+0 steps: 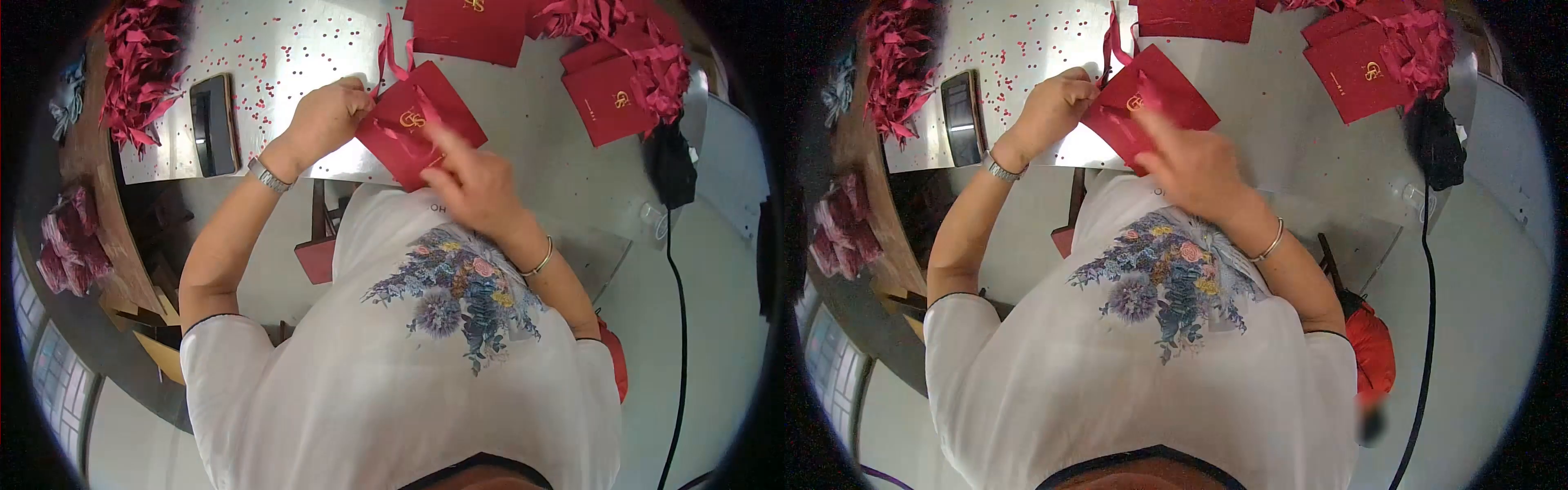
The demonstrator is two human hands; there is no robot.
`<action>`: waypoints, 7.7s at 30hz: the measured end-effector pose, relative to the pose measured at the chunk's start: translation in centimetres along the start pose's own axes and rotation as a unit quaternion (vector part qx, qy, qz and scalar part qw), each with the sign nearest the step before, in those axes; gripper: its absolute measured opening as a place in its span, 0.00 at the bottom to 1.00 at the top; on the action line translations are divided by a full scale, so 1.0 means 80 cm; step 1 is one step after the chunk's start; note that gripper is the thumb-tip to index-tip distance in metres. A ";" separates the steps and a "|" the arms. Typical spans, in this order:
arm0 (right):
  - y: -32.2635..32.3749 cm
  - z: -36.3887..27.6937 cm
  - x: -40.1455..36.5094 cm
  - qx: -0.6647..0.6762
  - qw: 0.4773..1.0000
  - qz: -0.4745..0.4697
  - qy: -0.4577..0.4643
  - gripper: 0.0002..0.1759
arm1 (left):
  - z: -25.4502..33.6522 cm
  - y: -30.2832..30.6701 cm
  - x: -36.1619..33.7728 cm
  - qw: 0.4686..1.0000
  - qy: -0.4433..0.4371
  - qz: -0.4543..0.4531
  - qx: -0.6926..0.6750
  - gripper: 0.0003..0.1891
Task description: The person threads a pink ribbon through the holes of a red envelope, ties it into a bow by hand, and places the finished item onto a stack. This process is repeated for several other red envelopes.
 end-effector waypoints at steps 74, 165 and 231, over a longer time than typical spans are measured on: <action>0.048 0.167 -0.116 0.416 0.844 0.262 -0.216 0.13 | 0.134 -0.082 0.059 0.847 0.101 -0.035 -0.520 0.10; -0.021 0.086 0.033 0.233 0.936 -0.009 -0.262 0.09 | 0.060 -0.060 0.024 0.972 0.073 0.128 -0.183 0.11; -0.004 0.069 0.038 0.190 0.961 0.020 -0.199 0.11 | 0.055 -0.034 0.050 0.955 0.088 -0.078 -0.272 0.07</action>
Point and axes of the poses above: each hand's wrist, its own x-axis towards the middle knuckle, its own y-axis out of the back of the hand, z = x × y, the point moved 7 cm from there along x, towards the middle knuckle, and after that the axes turned 15 degrees about -x, right-handed, at the moved point
